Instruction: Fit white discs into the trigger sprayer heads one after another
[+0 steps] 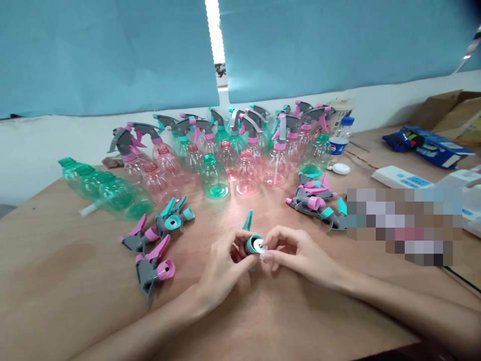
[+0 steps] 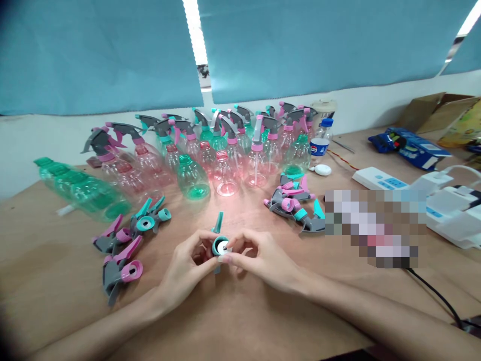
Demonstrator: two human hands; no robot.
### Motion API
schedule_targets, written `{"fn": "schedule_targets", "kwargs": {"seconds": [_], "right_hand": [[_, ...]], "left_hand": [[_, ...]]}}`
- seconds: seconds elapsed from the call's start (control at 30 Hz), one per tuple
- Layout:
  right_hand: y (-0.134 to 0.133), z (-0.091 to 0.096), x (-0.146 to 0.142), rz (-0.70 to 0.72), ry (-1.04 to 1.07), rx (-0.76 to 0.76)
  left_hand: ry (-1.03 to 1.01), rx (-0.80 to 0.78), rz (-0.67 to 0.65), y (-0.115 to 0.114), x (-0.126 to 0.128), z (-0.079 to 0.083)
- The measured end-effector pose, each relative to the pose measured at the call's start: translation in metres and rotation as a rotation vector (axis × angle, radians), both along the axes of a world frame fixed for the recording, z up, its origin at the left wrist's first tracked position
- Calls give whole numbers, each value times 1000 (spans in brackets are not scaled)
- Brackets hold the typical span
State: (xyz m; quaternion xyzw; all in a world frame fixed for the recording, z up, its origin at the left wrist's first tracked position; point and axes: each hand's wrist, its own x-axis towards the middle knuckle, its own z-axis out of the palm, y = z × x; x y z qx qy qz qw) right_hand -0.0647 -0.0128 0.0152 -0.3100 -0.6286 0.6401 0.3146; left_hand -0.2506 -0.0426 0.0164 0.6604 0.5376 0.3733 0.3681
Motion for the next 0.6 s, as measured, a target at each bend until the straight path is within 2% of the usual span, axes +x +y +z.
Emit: {"fn": "schedule_targets", "kwargs": {"seconds": [0.27, 0.43, 0.6], "right_hand": [[7, -6, -5, -1, 28, -182], [14, -2, -1, -97, -15, -272], [20, 5, 7, -124, -114, -146]], "left_hand": [[28, 8, 6, 0, 0, -1], [53, 4, 21, 1, 0, -1], [36, -11, 20, 0, 1, 2]]}}
